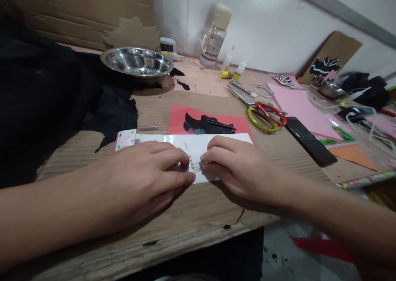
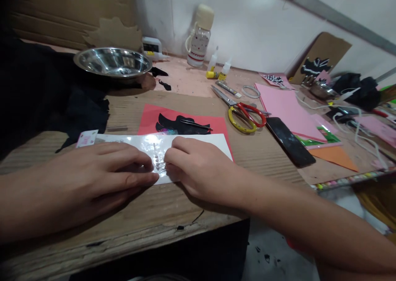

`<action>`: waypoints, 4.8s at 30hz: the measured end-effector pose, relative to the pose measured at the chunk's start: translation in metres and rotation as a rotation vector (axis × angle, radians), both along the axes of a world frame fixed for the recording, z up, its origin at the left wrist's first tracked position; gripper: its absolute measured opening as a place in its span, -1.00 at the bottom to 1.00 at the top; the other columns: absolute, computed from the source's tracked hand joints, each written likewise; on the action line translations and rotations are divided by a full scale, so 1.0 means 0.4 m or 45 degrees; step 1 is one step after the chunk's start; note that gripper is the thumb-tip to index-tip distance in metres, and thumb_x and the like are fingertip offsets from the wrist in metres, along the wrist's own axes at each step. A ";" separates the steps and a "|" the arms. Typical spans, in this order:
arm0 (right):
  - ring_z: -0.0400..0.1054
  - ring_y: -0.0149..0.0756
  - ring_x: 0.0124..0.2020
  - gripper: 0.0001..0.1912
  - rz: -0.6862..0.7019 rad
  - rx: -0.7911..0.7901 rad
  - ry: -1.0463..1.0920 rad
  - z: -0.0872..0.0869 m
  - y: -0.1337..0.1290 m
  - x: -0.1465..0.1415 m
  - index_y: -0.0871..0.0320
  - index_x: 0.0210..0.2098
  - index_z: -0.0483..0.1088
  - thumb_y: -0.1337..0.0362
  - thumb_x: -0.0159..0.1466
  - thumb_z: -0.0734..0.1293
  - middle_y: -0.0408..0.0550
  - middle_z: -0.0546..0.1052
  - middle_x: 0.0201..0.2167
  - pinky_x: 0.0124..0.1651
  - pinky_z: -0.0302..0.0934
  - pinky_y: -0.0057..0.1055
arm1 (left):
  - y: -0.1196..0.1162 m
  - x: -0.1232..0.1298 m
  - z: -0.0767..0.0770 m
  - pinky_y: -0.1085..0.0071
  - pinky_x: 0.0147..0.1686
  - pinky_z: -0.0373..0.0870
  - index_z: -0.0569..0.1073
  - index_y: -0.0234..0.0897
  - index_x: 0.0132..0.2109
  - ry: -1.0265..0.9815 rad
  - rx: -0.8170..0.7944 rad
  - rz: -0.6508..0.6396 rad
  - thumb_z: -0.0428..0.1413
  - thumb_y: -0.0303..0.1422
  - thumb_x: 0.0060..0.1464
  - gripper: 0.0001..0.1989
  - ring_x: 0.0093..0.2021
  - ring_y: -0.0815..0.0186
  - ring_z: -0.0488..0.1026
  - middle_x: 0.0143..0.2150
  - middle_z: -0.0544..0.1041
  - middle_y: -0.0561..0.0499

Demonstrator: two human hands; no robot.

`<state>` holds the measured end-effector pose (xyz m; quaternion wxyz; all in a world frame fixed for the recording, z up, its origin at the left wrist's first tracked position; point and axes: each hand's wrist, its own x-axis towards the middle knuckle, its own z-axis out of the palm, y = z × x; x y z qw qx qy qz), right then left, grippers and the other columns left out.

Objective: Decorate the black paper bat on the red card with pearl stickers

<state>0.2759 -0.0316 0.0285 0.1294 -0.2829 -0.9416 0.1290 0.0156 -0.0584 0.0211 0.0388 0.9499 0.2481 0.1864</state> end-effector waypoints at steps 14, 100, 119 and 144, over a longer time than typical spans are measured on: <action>0.30 -0.31 -0.33 -0.84 -0.039 -0.066 -0.094 0.014 -0.009 -0.014 0.16 -0.23 0.43 0.39 0.46 0.24 -0.10 0.46 -0.29 -0.28 0.09 -0.36 | -0.001 0.005 0.001 0.24 -0.18 0.54 0.67 -0.14 0.00 -0.005 0.015 0.008 -0.08 -0.41 0.44 -0.60 -0.16 0.14 0.63 -0.08 0.68 -0.08; 0.34 -0.32 -0.32 -0.88 -0.185 -0.023 -0.090 -0.014 -0.002 -0.013 0.09 -0.21 0.30 0.30 0.50 0.21 -0.13 0.45 -0.27 -0.29 0.08 -0.40 | 0.002 0.007 0.000 0.19 -0.16 0.54 0.68 -0.16 0.02 0.011 -0.015 -0.009 -0.10 -0.41 0.44 -0.58 -0.13 0.12 0.62 -0.08 0.67 -0.08; 0.50 -0.27 -0.33 -0.79 -0.279 0.107 0.255 0.006 0.059 0.011 0.15 -0.17 0.53 0.32 0.47 0.24 -0.03 0.65 -0.29 -0.27 0.30 -0.41 | 0.073 -0.079 0.051 0.25 -0.18 0.51 0.66 -0.22 -0.07 -0.088 0.162 0.449 -0.04 -0.19 0.46 -0.60 -0.16 0.13 0.63 -0.13 0.72 -0.07; 0.56 -0.26 -0.25 -0.76 -0.191 0.193 0.498 -0.024 0.133 -0.115 0.12 -0.08 0.63 0.42 0.36 0.33 -0.06 0.72 -0.22 -0.19 0.34 -0.38 | 0.079 -0.087 0.075 0.31 -0.29 0.41 0.57 -0.19 -0.07 -0.035 -0.029 0.699 0.01 -0.16 0.38 -0.70 -0.29 0.16 0.60 -0.21 0.69 -0.03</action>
